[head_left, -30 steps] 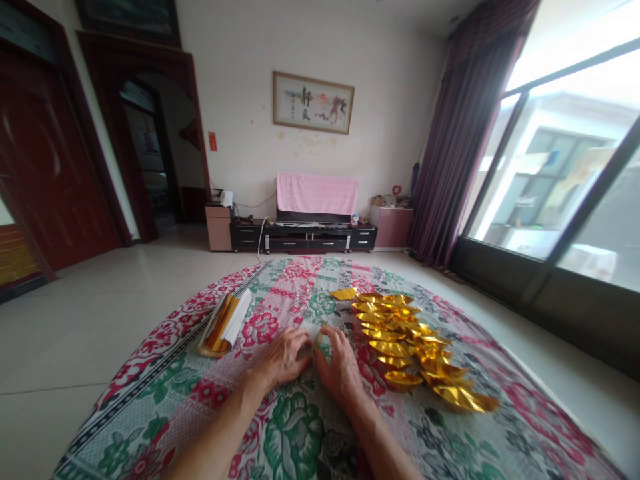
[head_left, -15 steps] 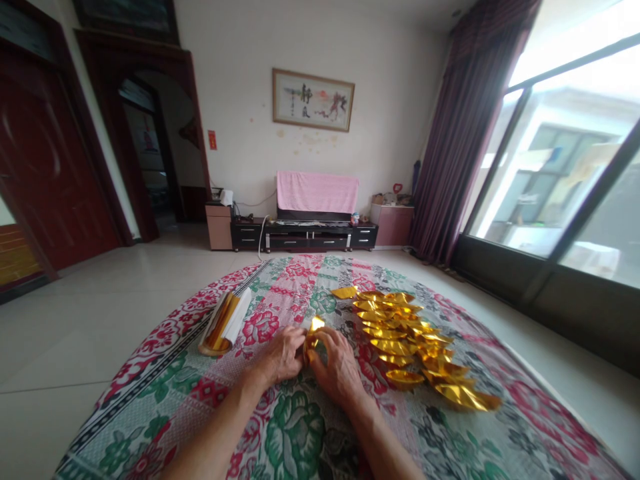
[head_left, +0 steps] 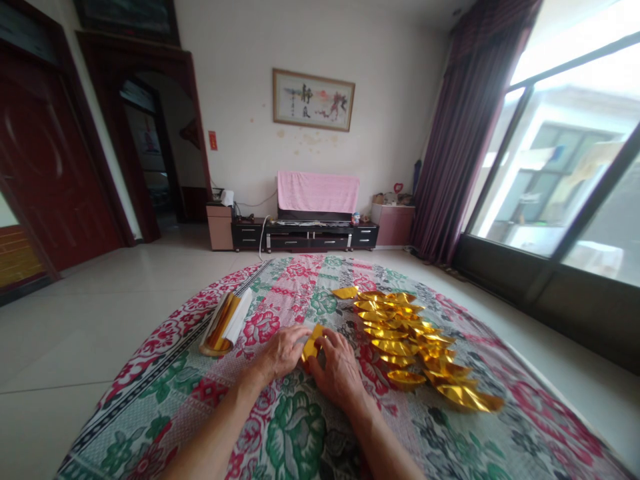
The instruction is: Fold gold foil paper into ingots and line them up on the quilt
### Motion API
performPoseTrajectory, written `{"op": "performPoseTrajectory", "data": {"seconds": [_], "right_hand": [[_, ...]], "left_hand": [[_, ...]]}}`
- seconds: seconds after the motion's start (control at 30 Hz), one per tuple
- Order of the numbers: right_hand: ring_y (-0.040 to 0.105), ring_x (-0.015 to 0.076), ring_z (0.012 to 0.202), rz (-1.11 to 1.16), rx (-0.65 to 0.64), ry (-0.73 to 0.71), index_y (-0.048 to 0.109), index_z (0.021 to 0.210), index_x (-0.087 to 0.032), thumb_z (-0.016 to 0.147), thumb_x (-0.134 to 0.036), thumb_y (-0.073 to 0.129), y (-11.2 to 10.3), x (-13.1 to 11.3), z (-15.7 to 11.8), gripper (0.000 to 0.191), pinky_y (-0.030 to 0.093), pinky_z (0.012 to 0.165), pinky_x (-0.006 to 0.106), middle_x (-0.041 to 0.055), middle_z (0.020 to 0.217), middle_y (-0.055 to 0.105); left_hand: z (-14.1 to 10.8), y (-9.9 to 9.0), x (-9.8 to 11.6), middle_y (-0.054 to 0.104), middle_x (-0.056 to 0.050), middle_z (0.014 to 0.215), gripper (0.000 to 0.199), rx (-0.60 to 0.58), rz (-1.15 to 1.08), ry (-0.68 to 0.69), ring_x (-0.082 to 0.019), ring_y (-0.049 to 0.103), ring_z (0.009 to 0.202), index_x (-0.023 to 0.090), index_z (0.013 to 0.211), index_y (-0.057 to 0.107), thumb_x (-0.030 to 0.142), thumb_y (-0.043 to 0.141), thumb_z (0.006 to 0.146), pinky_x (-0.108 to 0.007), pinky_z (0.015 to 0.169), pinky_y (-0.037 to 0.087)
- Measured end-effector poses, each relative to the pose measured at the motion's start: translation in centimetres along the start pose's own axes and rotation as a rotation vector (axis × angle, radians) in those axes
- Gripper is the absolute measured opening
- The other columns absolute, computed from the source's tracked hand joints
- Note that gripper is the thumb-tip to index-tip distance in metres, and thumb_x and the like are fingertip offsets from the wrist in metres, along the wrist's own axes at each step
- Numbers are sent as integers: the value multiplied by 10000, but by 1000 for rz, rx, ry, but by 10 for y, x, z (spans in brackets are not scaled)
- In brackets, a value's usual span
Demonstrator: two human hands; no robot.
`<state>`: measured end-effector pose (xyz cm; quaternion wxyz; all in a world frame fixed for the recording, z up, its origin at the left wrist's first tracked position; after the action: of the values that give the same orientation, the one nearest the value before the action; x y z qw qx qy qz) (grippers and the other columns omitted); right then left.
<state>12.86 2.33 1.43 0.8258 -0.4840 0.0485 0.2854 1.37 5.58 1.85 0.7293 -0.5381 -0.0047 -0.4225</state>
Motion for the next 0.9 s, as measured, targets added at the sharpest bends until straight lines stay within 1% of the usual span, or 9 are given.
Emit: {"op": "performPoseTrajectory", "data": {"seconds": [0.1,0.23,0.33,0.43,0.6,0.67,0.77,0.83,0.9], "right_hand": [[472,253,1100,-7,-3,2,593,974,-223,768,-295,556,2,1,0,221,360,943,403,83,1192,528],[494,233,1031,-16,9,-13,589,951,-227,771,-307,556,0,-1,0,199,378,897,376,71,1123,550],[497,225,998,-28,0,-18,587,915,-224,775,-312,557,-2,-3,1,169,380,868,354,66,1070,562],[498,215,979,-45,-6,-6,590,893,-223,786,-289,543,-5,-2,1,134,374,845,333,60,1010,575],[503,203,925,-109,8,42,601,825,-224,812,-231,488,-11,6,1,113,358,795,325,60,935,589],[491,215,948,-129,14,41,604,816,-217,801,-212,493,-12,6,1,113,341,817,351,67,962,590],[456,230,1028,-121,10,-12,605,824,-210,792,-176,490,-13,1,3,124,289,890,396,62,1046,583],[447,215,1051,-80,-27,-75,601,836,-215,806,-152,466,-10,-5,4,152,257,923,398,44,1054,587],[466,190,1020,-27,-82,-113,596,843,-221,820,-129,441,-6,-9,5,182,254,922,379,28,1009,601]], "left_hand": [[0,-2,0,641,-24,1095,330,24,-5,-4,-145,565,1041,214,1046,623,139,426,792,-281,970,426],[0,3,0,636,-38,1080,227,-12,27,30,-163,583,993,204,882,689,168,512,745,-285,938,449],[-1,6,2,622,-40,1096,228,-57,44,63,-168,578,998,209,870,692,144,533,720,-289,930,449],[-2,7,7,612,-35,1095,225,-94,44,104,-159,571,998,211,881,683,137,519,746,-281,924,444],[2,4,11,566,-51,1154,181,-57,139,126,-190,502,1077,203,848,675,138,526,767,-331,963,400],[3,3,13,577,-44,1091,166,-41,172,122,-187,502,1036,206,799,675,135,528,769,-326,930,409],[4,4,14,587,-33,895,167,-57,211,110,-170,517,908,210,745,670,165,516,792,-294,828,430],[3,5,14,571,-29,804,191,-92,221,95,-162,525,850,207,731,665,184,493,812,-272,773,429],[2,7,12,560,-25,762,217,-130,198,69,-148,534,799,204,731,666,182,470,821,-250,739,425]]}}
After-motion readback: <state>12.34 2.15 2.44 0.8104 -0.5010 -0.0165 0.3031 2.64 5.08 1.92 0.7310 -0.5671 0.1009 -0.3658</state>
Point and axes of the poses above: each hand's wrist, its own z-axis towards the middle knuckle, its own y-axis out of the palm, x = y × z, the point moved 8 cm from there along z, towards the middle knuckle
